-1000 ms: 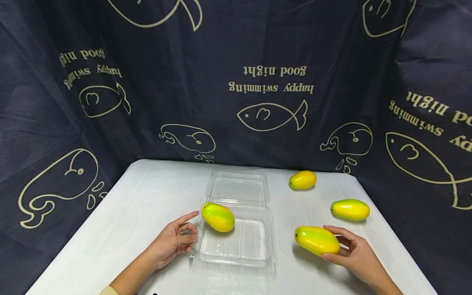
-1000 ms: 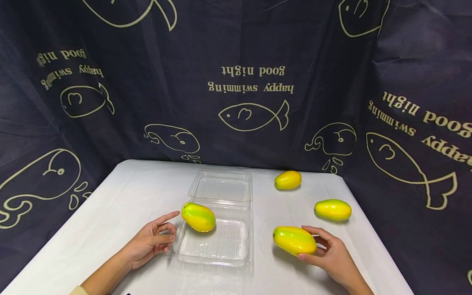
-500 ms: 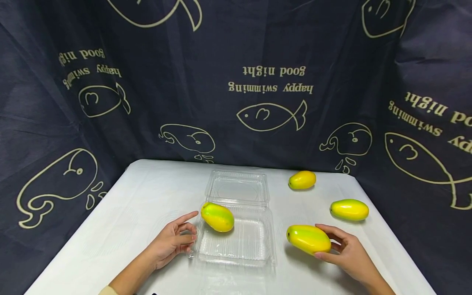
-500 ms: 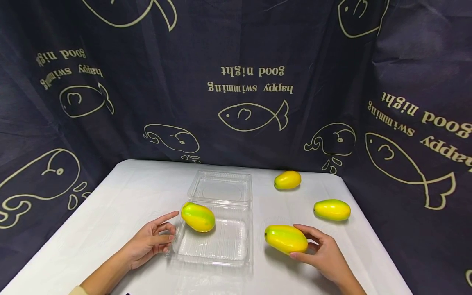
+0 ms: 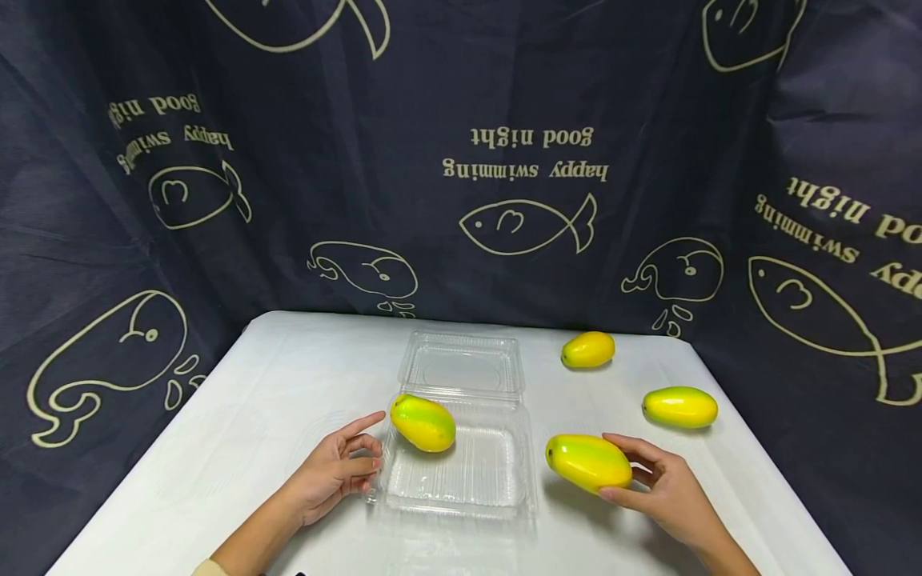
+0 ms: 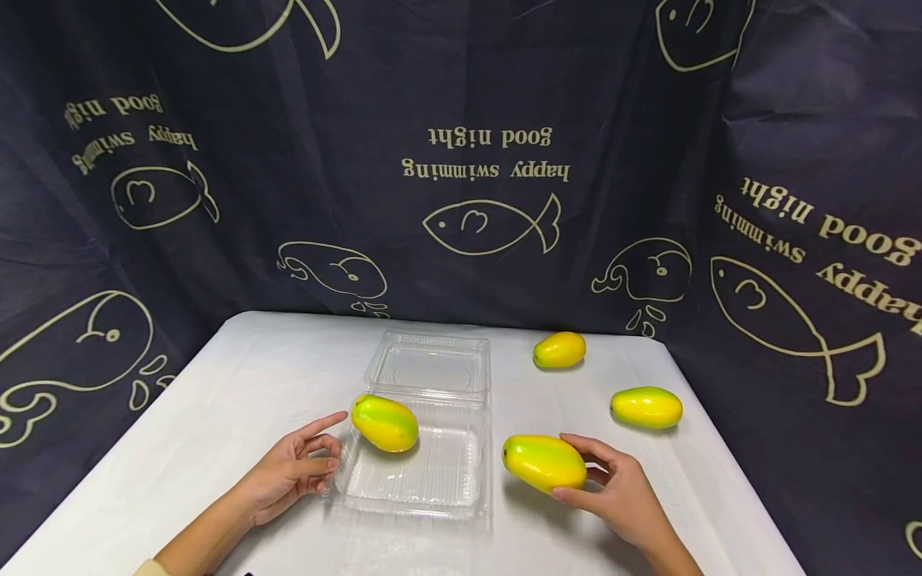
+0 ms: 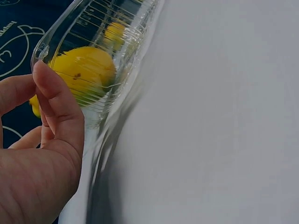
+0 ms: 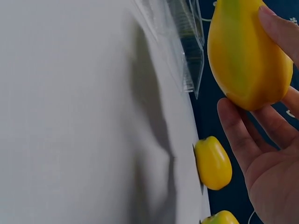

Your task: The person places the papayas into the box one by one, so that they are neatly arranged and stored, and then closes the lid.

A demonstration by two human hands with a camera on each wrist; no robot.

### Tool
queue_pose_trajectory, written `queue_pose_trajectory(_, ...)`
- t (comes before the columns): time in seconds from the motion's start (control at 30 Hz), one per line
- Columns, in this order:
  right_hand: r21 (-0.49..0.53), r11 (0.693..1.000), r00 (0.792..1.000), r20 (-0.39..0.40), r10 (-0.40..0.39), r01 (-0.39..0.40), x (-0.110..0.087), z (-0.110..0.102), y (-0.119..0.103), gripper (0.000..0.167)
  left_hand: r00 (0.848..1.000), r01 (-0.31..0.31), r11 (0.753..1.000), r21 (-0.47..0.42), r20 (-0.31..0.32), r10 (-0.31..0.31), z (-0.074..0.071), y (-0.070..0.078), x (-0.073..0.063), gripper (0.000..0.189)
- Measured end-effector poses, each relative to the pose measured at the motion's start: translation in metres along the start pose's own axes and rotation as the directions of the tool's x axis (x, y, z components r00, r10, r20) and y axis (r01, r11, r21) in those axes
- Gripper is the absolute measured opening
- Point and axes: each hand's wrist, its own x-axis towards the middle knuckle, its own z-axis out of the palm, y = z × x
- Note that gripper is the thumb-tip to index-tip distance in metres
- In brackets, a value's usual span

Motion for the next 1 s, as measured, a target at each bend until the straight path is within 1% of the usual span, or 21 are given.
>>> queue_pose_trajectory(0.17, 0.046, 0.999, 1.0, 0.007, -0.03, 0.03, 0.003, 0.003, 0.0, 0.062, 1.0, 0.001, 1.0, -0.005, 0.0, -0.001, 0.0, 0.0, 0.0, 0.084)
queue_pose_trajectory(0.27, 0.063, 0.997, 0.999, 0.013, -0.033, 0.032, 0.006, 0.005, -0.002, 0.061, 1.0, 0.001, 1.0, -0.003, -0.003, -0.001, 0.0, 0.001, 0.0, 0.084)
queue_pose_trajectory(0.5, 0.065, 0.998, 0.999, 0.034, 0.007, -0.009, 0.011, 0.01, -0.008, 0.06, 1.0, -0.001, 1.0, -0.003, 0.002, 0.001, 0.0, 0.0, -0.001, 0.084)
queue_pose_trajectory(0.73, 0.034, 0.999, 1.0, 0.026, 0.014, -0.015, 0.016, 0.013, -0.013, 0.06, 1.0, -0.003, 1.0, -0.001, 0.001, 0.003, -0.001, 0.0, 0.0, 0.083)
queue_pose_trajectory(1.0, 0.063, 0.998, 0.998, 0.048, 0.028, -0.031, 0.02, 0.018, -0.019, 0.059, 1.0, -0.001, 1.0, -0.009, 0.004, 0.001, -0.001, -0.001, 0.0, 0.083)
